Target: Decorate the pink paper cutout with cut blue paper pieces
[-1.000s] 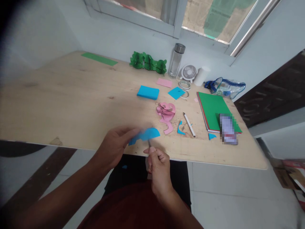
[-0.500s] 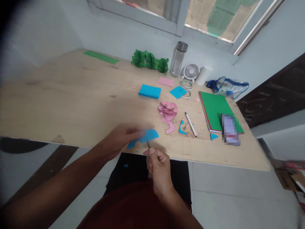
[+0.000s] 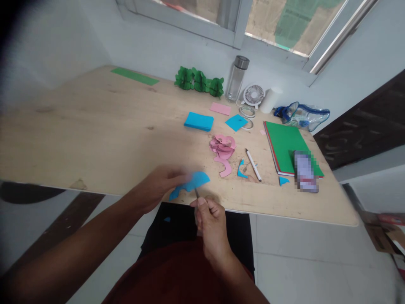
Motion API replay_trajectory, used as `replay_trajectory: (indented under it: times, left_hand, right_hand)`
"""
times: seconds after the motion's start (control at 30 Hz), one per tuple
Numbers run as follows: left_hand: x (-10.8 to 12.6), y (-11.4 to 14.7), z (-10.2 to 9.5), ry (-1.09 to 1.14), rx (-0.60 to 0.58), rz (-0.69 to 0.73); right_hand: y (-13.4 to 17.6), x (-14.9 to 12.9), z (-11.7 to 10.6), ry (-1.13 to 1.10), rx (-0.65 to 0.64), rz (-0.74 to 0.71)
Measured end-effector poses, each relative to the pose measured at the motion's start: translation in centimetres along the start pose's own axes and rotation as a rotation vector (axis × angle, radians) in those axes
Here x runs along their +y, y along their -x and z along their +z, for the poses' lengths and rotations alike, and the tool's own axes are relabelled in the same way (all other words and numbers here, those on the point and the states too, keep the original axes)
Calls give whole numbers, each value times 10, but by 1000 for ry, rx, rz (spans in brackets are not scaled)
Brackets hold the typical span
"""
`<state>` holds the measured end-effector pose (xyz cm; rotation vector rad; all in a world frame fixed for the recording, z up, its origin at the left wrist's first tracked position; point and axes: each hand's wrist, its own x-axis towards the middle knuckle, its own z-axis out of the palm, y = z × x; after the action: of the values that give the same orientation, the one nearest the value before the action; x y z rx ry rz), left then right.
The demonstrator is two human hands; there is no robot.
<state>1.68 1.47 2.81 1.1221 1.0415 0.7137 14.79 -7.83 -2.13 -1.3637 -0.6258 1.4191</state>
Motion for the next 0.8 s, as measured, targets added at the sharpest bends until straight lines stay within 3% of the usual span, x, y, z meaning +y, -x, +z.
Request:
replay_trajectory:
  times: [0.8]
  left_hand:
    - [-1,-1,-2,-26,-42,-14]
  right_hand:
    - [0,-1,1,-18,-10,13]
